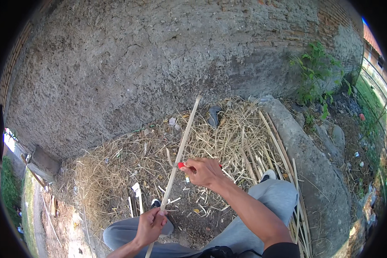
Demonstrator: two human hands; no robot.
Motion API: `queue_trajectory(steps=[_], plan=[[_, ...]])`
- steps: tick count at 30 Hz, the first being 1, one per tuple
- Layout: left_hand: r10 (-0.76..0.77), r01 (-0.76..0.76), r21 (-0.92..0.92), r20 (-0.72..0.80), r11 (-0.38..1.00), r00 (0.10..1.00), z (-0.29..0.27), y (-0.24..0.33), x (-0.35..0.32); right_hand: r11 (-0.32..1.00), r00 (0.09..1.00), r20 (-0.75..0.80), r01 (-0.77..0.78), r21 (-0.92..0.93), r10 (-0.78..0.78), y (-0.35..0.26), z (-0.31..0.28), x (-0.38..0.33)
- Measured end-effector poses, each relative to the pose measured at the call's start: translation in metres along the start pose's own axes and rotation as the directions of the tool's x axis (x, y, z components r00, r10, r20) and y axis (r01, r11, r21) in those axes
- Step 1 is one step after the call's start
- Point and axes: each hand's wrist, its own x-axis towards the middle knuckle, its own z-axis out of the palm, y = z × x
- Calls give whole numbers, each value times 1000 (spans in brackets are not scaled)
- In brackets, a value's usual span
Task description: The person shaves a long bamboo strip with a utility knife while holding the strip by hand.
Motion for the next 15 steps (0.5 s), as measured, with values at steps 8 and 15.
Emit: queue_trajectory(steps=[8,15], plan=[[7,-7,136,3,991,1000,-8,13,-54,977,974,81,-211,-29,213,12,-4,9],[-39,73,264,-134,962,990,-64,-34,-99,951,877,-370,-301,76,307,53,-68,13]])
